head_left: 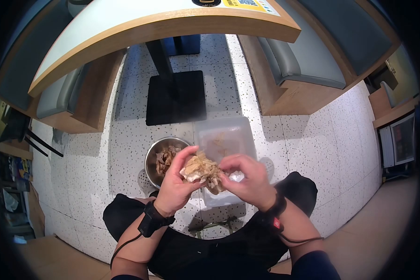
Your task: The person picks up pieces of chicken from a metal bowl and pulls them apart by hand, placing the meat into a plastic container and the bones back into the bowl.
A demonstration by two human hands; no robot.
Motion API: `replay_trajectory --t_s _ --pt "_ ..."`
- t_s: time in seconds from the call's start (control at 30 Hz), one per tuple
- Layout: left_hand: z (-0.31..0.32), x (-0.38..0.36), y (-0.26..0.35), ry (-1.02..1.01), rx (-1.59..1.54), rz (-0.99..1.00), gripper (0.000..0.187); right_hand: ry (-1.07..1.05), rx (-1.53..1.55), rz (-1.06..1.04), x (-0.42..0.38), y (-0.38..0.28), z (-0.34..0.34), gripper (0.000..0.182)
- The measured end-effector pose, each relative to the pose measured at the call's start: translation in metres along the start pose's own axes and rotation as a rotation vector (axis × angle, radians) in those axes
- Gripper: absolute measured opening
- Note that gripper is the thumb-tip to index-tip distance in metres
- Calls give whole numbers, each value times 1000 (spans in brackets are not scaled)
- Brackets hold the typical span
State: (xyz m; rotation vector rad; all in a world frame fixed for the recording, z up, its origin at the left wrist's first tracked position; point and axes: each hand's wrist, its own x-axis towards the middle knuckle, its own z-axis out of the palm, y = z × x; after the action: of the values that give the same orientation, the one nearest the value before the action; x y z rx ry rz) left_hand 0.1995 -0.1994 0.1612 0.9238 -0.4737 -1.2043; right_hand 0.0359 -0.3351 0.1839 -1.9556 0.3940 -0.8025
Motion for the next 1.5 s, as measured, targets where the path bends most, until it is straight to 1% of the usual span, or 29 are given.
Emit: replay_trajectory --t_s 0.03,0.13,0.17,0.23,0.3,0.37,0.43,0.6,0.67,0.7,0.73,0.77,0.8,0.83,0.87,0.9,0.93,0.97,1.0,1.03,1.07,1.1,1.13,1.17,1.37,1.4,1.43,1.47,1.5 --pt "3 1 3 -8 -76 -61 53 -2 15 -8 0 1 -1 23" --pt "-5 2 0 -62 -33 -126 50 -26 27 -5 -1 2 -3 23" --pt "-10 2 -1 -63 -33 -128 50 -52 28 4 -1 2 -3 23" --pt "-17 4 -4 -154 25 -67 46 -59 26 -10 -3 8 -1 22" --pt "-15 4 -5 -153 8 -77 45 -65 23 -22 -5 10 -1 22" --pt "-13 4 -5 -152 -11 -85 44 -104 11 45 -4 10 -4 21" --pt "-11 3 -3 -119 105 -72 43 -106 14 62 -3 9 -3 21" --pt "-12 2 -3 -135 213 -44 44 -149 21 57 -1 9 -4 19" --pt "-11 2 -1 -143 235 -38 44 -146 65 129 -3 8 -3 16" --pt "-10 1 0 -132 309 10 44 -147 65 129 -4 6 -2 16" --pt "-9 1 0 -120 382 59 43 -136 89 199 -4 5 -2 15" --pt "-7 1 -1 -119 382 60 43 -125 112 269 -5 4 -1 14" --pt "-6 0 -3 -98 417 112 44 -125 112 269 -5 3 0 14" --pt "-5 -1 -4 -78 452 163 44 -113 153 349 -6 3 1 14" --pt "-7 -1 -7 -78 453 163 44 -99 194 430 -6 3 2 13" --pt "-11 0 -11 -83 560 268 44 -99 194 429 -7 4 4 13" --pt "-12 0 -13 -88 667 373 43 -92 254 501 -9 8 6 13" --pt "-13 -1 -15 -89 668 373 43 -84 314 572 -9 9 7 13" --pt "-14 -2 -16 -80 789 464 43 -82 315 572 -8 9 7 13" --pt "-13 -2 -17 -71 910 555 43 -75 410 622 -7 7 7 12" --pt "-12 -2 -18 -73 910 555 43 -69 504 671 -6 6 7 12" --pt "-10 -1 -19 -70 909 617 43 -68 504 671 -6 7 7 12" --pt "-9 0 -20 -67 907 679 43 -66 595 707 -6 9 7 11" --pt "-8 0 -21 -69 907 679 43 -64 686 742 -7 11 8 11" --pt "-8 5 -26 -55 1034 815 48 23 979 860 -13 20 15 13" --pt "-9 7 -26 -73 1074 872 49 25 980 859 -12 19 15 13" --pt "-10 9 -27 -92 1115 929 51 28 900 832 -10 18 15 13" --pt "-12 11 -28 -95 1115 929 51 31 820 803 -9 17 14 14" --pt "-14 12 -30 -121 1088 918 52 34 820 802 -9 19 11 14"
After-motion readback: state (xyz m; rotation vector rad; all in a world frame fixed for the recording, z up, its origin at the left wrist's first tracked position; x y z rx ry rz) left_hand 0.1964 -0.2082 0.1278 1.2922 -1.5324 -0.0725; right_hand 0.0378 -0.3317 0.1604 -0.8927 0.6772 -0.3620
